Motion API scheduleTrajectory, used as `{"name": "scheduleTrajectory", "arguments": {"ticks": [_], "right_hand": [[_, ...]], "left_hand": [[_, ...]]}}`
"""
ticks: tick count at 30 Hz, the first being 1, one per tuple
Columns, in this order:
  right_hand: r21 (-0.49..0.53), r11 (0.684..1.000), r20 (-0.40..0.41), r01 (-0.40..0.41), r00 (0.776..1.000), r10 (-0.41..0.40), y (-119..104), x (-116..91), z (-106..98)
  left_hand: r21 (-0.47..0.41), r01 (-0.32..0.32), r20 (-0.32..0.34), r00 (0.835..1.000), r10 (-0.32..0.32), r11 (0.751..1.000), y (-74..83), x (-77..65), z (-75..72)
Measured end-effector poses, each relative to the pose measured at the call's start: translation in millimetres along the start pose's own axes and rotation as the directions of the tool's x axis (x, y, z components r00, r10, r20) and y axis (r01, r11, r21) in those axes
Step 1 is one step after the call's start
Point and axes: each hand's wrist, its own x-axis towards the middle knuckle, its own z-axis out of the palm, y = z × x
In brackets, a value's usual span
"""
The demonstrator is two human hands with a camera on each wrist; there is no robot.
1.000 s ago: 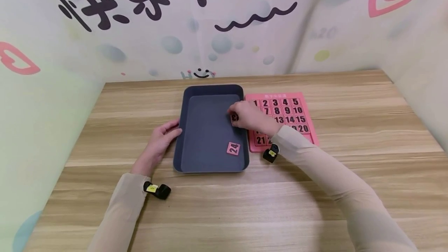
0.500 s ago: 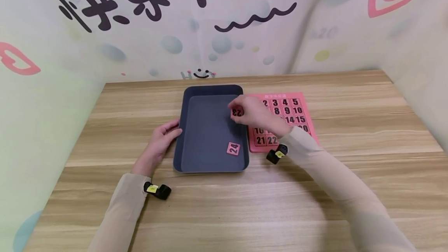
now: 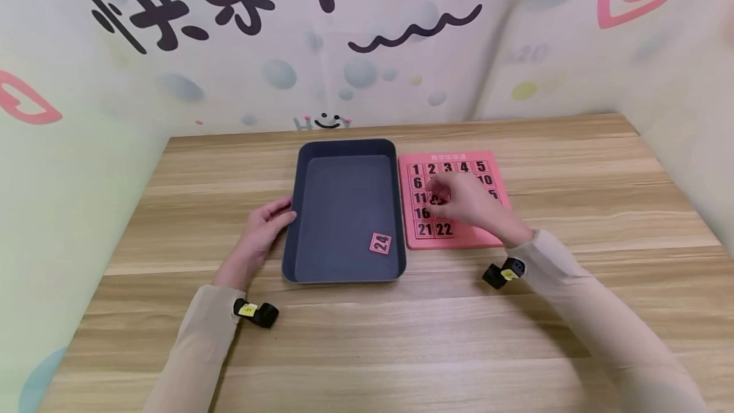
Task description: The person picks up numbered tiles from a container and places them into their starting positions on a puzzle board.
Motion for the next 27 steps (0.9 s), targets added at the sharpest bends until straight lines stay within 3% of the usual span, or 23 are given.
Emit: {"name": "scheduleTrajectory", "arguments": {"ticks": [11, 19, 27], "right_hand": [[0.0, 1.0, 0.004, 0.019, 1.0, -0.019, 18.5, -9.0, 12.3], [-0.068, 0.993, 0.098, 0.093, 0.991, -0.086, 18.5, -14.8, 1.5], [-0.081, 0.996, 0.067, -0.038, 0.997, 0.043, 22.5, -15.2, 4.7]], "left_hand": [[-0.003, 0.02, 0.0, 1.0, -0.02, 1.0, 1.1, -0.4, -0.2], [0.004, 0.015, -0.002, 1.0, -0.015, 1.0, 0.1, 0.2, -0.7], [0.004, 0.004, 0.001, 1.0, -0.004, 1.0, 0.5, -0.4, -0.3]]}}
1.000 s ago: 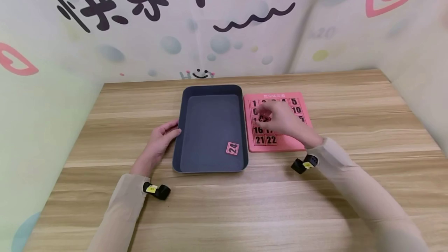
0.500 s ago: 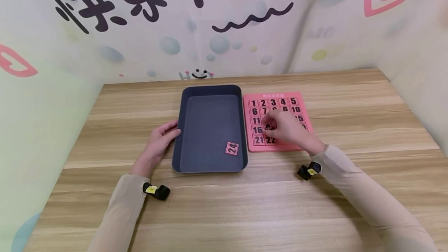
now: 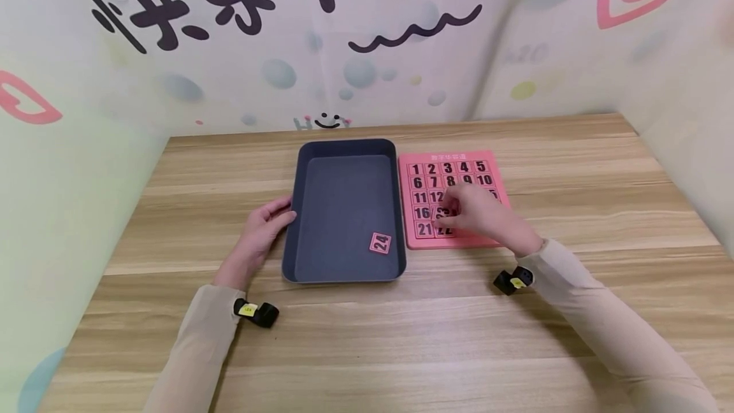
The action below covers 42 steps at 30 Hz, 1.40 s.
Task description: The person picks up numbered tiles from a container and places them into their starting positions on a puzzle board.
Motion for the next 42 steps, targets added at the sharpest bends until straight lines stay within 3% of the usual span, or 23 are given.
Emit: {"name": "scheduleTrajectory", "arguments": {"ticks": [3, 6, 10, 13, 18, 24, 33, 42], "right_hand": [[-0.02, 1.0, -0.024, 0.006, 1.0, -0.006, 2.6, -1.1, -0.5], [-0.038, 0.996, -0.034, 0.08, 0.996, -0.082, 5.7, -3.2, -4.5], [-0.009, 0.979, 0.032, 0.204, 0.979, -0.203, 8.9, -5.3, -10.8], [0.016, 0.973, 0.082, 0.232, 0.969, -0.232, 10.4, -5.0, -12.0], [0.001, 0.973, 0.078, 0.23, 0.97, -0.229, 11.5, -4.5, -11.2], [-0.043, 0.969, 0.015, 0.244, 0.97, -0.243, 15.5, -14.1, -13.2], [0.001, 0.994, 0.055, 0.11, 0.992, -0.11, 15.5, -31.0, -16.0], [-0.054, 0.995, 0.037, 0.083, 0.996, -0.081, 4.9, -31.4, -9.6]], "left_hand": [[0.005, 0.003, 0.0, 1.0, -0.003, 1.0, 0.3, -0.3, 0.2], [0.006, 0.004, 0.005, 1.0, -0.004, 1.0, 0.4, 0.1, 0.2], [-0.001, -0.004, 0.005, 1.0, 0.004, 1.0, -0.2, 1.1, -0.2], [-0.001, -0.013, 0.001, 1.0, 0.013, 1.0, -0.6, 1.7, -0.2], [-0.012, -0.019, -0.002, 1.0, 0.019, 1.0, -1.5, 2.9, 0.6], [-0.014, -0.02, -0.004, 1.0, 0.02, 1.0, -2.0, 3.2, 1.0], [-0.007, -0.014, -0.007, 1.0, 0.014, 1.0, -0.9, 1.5, -0.5], [-0.004, -0.026, -0.003, 1.0, 0.026, 1.0, -2.1, 1.5, -0.5]]}}
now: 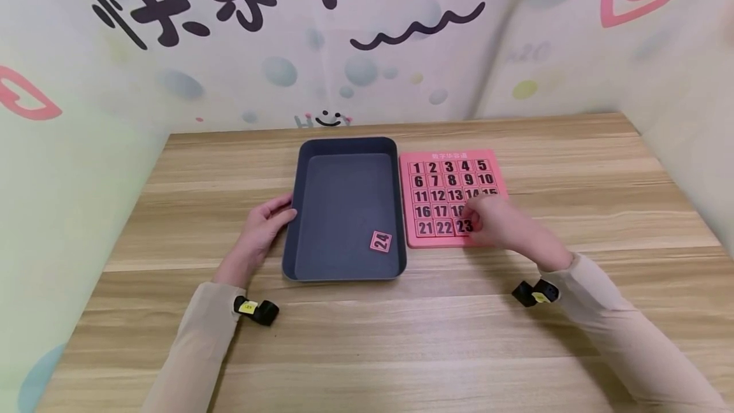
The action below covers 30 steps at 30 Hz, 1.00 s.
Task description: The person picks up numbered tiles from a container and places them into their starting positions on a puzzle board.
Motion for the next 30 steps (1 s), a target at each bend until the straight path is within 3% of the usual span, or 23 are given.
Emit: {"name": "scheduleTrajectory", "arguments": {"ticks": [11, 15, 19, 22, 26, 30], "right_hand": [[0.075, 0.997, -0.028, -0.006, 1.0, 0.009, -7.1, 6.7, 5.5], [0.139, 0.99, -0.097, 0.033, 0.995, -0.019, -15.6, 14.4, 5.3], [0.219, 0.966, -0.207, 0.14, 0.974, -0.094, -35.2, 26.5, 7.9], [0.233, 0.94, -0.225, 0.249, 0.954, -0.197, -51.6, 36.7, 14.2], [0.226, 0.904, -0.147, 0.363, 0.93, -0.337, -66.0, 49.4, 23.6], [0.228, 0.893, 0.012, 0.388, 0.916, -0.401, -72.3, 60.1, 28.4]], "left_hand": [[0.002, -0.003, -0.006, 1.0, 0.003, 1.0, 0.9, -1.2, -1.2], [-0.001, -0.004, 0.0, 1.0, 0.004, 1.0, 0.3, -0.7, -1.7], [0.002, -0.002, 0.004, 1.0, 0.002, 1.0, 1.3, -0.4, -0.7], [0.008, 0.003, -0.001, 1.0, -0.003, 1.0, 1.4, -0.7, -0.4], [0.011, 0.007, -0.005, 1.0, -0.007, 1.0, 1.0, -0.7, 0.2], [0.011, 0.008, -0.008, 1.0, -0.008, 1.0, 1.2, -0.7, 0.1]]}}
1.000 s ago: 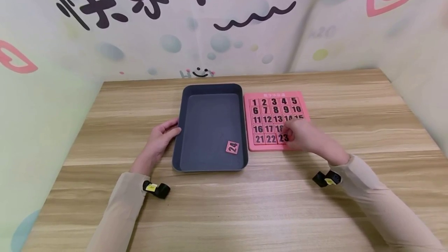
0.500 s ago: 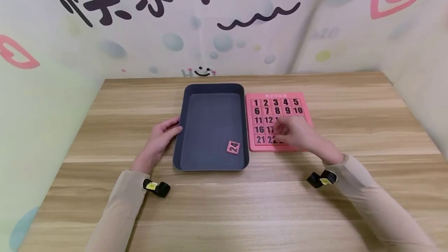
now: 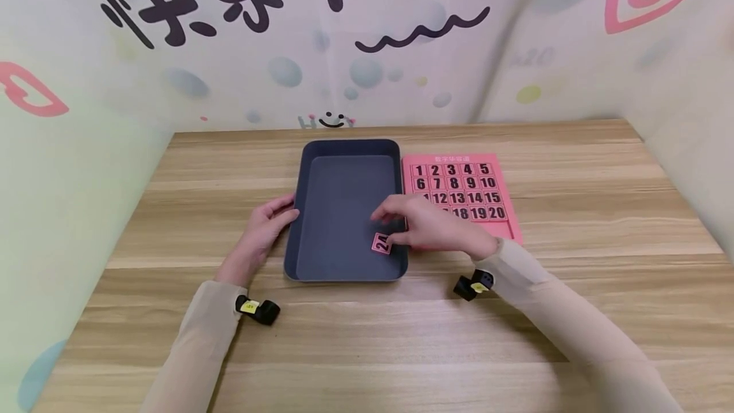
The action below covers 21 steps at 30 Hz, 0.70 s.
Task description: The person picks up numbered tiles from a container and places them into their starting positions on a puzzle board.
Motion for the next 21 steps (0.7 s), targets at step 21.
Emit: {"name": "scheduleTrajectory", "arguments": {"ticks": [21], "right_hand": [[-0.221, 0.974, 0.299, 0.053, 0.954, 0.016, -1.2, 23.2, 7.3]], "left_hand": [[-0.012, -0.007, 0.007, 1.0, 0.007, 1.0, -2.5, 2.0, -1.1]]}}
